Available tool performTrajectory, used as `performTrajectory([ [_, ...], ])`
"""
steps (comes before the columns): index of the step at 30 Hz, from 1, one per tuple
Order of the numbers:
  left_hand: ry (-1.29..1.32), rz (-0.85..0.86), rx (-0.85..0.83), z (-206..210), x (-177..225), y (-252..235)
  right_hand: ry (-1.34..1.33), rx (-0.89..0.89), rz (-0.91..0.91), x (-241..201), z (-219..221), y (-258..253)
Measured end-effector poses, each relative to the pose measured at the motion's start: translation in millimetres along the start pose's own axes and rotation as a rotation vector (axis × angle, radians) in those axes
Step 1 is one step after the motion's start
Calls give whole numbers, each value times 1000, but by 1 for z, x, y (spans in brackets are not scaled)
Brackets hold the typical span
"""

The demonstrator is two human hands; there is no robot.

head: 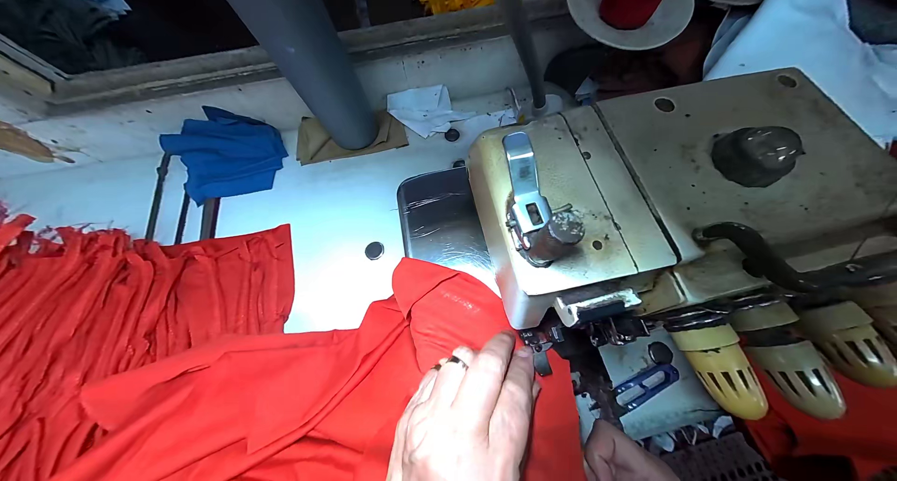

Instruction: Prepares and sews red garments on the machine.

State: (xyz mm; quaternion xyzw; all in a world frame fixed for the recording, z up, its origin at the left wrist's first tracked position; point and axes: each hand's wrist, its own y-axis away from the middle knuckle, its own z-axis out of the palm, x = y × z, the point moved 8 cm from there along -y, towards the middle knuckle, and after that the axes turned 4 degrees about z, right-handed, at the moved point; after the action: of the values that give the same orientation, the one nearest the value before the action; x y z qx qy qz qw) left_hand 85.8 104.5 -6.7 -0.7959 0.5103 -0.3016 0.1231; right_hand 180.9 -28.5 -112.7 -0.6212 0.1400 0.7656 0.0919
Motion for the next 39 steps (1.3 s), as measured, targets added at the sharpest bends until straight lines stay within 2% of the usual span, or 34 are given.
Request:
performTrajectory([
  [5,-115,0,-79,7,-8,7,-9,3,-65,-9,-6,-8],
  [12,-185,64,27,5,-47,-22,37,99,-143,-40,-1,-38],
  [18,-144,-6,26,5,-77,-50,122,173,-130,-47,1,-40],
  [22,-178,-25,150,-5,-88,-47,168,192,-143,-49,1,-40],
  [25,-219,-91,128,-25,-93,-24,173,228,-129,-52,1,-40],
  [28,-254,-280,83,-68,-103,23,179,294,-81,-56,2,-40],
  [31,-274,-509,-168,-82,-113,90,191,243,-173,-48,-1,-40],
  [32,-239,-602,-268,-79,-111,109,179,232,-208,-46,-2,-41],
  [34,-245,-748,-360,-66,-107,144,160,246,-239,-43,-4,-42],
  [35,-269,-777,-343,-58,-106,158,159,266,-231,-43,-4,-42],
  [37,-393,-689,-175,-48,-103,173,164,299,-202,-45,-6,-42],
  [39,-443,-621,-77,-45,-100,175,162,270,-238,-42,-6,-43],
])
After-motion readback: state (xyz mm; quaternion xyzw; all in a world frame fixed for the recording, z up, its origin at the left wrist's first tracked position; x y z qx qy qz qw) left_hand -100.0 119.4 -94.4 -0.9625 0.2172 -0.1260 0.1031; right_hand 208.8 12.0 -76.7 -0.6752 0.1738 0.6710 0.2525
